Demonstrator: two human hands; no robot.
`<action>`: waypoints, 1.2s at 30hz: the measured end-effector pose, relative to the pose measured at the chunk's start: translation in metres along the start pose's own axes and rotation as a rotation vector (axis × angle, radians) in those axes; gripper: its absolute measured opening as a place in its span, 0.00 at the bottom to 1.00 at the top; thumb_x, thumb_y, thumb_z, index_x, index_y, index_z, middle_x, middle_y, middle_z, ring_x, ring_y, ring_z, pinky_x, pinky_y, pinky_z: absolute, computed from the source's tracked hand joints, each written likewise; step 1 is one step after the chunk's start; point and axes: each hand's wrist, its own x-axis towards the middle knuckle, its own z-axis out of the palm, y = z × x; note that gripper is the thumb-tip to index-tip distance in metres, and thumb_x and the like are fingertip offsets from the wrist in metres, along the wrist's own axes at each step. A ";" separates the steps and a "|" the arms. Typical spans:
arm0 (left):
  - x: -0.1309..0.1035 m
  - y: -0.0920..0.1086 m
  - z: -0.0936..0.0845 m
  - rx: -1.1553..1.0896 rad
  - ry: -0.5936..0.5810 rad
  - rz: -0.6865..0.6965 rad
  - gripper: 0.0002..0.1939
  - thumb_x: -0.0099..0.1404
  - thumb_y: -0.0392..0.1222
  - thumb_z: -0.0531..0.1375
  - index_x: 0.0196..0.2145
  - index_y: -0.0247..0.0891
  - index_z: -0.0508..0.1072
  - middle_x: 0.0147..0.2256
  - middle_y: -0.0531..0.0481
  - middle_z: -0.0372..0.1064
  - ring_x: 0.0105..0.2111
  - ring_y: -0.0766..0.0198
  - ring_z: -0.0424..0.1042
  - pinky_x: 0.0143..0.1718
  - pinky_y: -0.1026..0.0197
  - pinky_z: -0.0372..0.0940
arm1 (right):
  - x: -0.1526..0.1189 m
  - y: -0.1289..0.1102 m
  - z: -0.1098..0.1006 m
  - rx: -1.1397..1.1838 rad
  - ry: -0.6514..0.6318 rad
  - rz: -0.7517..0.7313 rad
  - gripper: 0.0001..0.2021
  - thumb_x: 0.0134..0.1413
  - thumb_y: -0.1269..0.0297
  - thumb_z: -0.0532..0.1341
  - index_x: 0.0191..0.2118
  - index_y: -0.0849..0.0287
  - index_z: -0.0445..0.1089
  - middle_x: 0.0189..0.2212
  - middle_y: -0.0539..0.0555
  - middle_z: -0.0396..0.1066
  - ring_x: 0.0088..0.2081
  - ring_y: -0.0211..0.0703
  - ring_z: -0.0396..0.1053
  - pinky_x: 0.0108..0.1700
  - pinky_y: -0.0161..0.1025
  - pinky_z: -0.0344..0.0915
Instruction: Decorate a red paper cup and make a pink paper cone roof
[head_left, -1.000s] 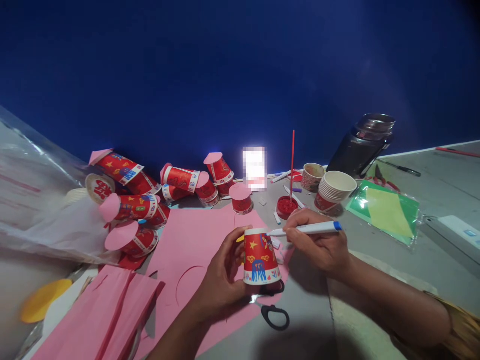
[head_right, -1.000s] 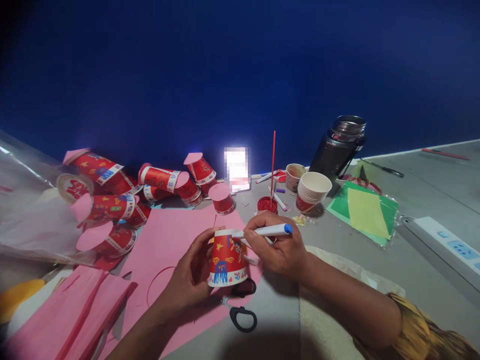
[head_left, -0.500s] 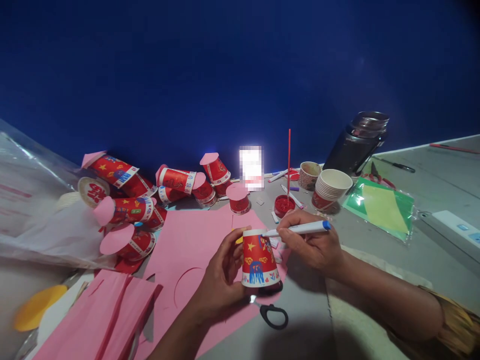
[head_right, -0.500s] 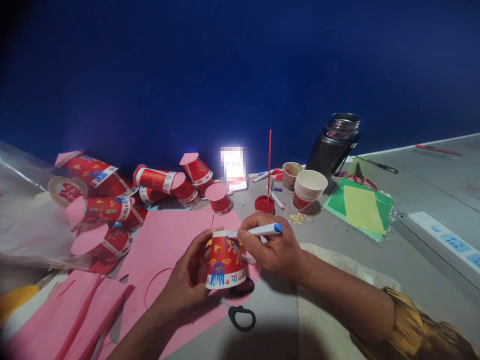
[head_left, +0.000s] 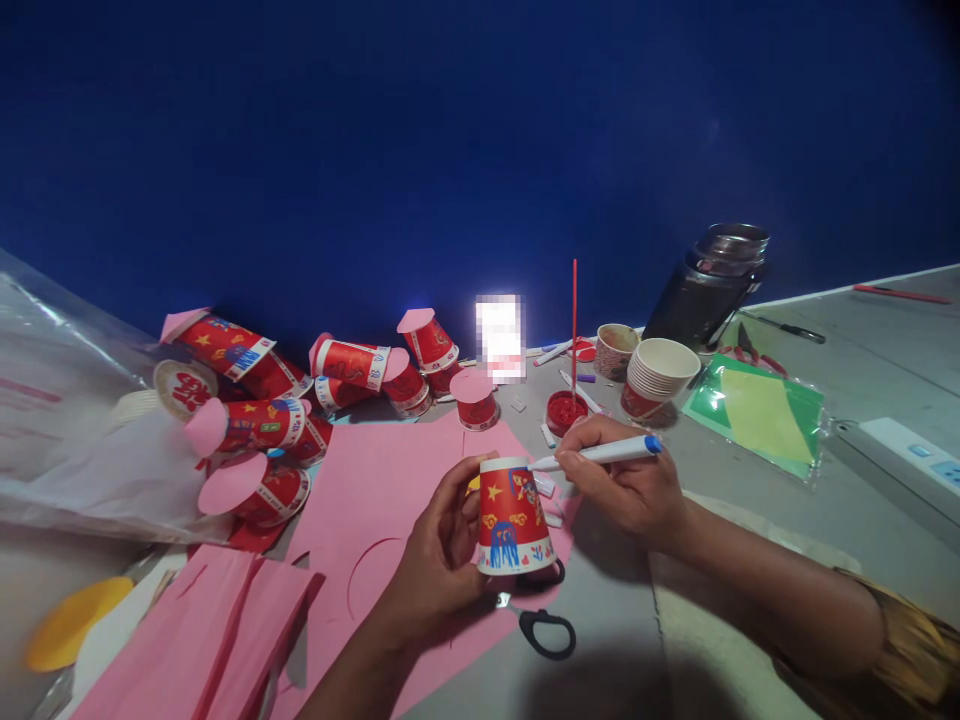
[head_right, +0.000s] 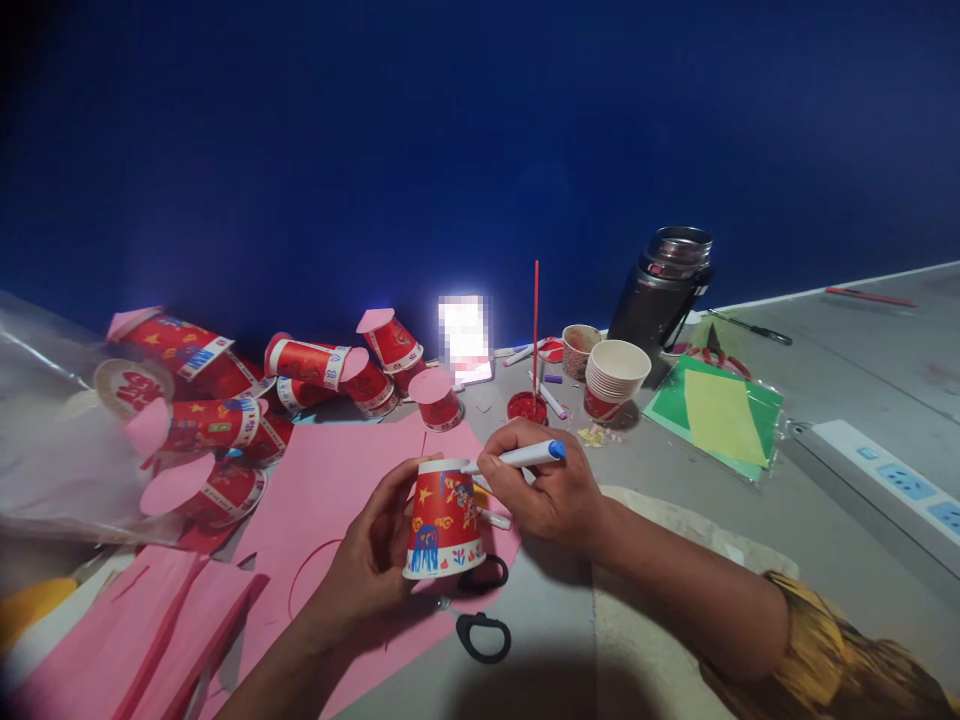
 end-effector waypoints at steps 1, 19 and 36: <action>0.000 0.001 0.000 0.001 -0.001 0.003 0.47 0.49 0.31 0.76 0.62 0.49 0.64 0.66 0.38 0.63 0.61 0.45 0.71 0.56 0.54 0.72 | 0.000 0.000 0.000 0.004 0.001 0.002 0.07 0.61 0.70 0.61 0.31 0.59 0.73 0.24 0.51 0.73 0.22 0.36 0.69 0.24 0.31 0.64; 0.000 -0.004 -0.007 -0.033 -0.018 -0.007 0.52 0.42 0.31 0.79 0.62 0.49 0.67 0.63 0.37 0.66 0.60 0.38 0.71 0.56 0.45 0.72 | -0.001 0.000 -0.001 -0.003 0.008 -0.025 0.07 0.61 0.70 0.61 0.31 0.58 0.72 0.24 0.52 0.74 0.24 0.39 0.71 0.26 0.35 0.67; 0.000 0.003 0.003 -0.072 0.055 -0.088 0.52 0.40 0.36 0.80 0.62 0.49 0.66 0.58 0.38 0.70 0.57 0.38 0.73 0.58 0.39 0.70 | 0.000 -0.006 -0.003 0.014 -0.043 -0.064 0.07 0.61 0.72 0.59 0.31 0.59 0.71 0.22 0.51 0.73 0.21 0.36 0.68 0.23 0.33 0.62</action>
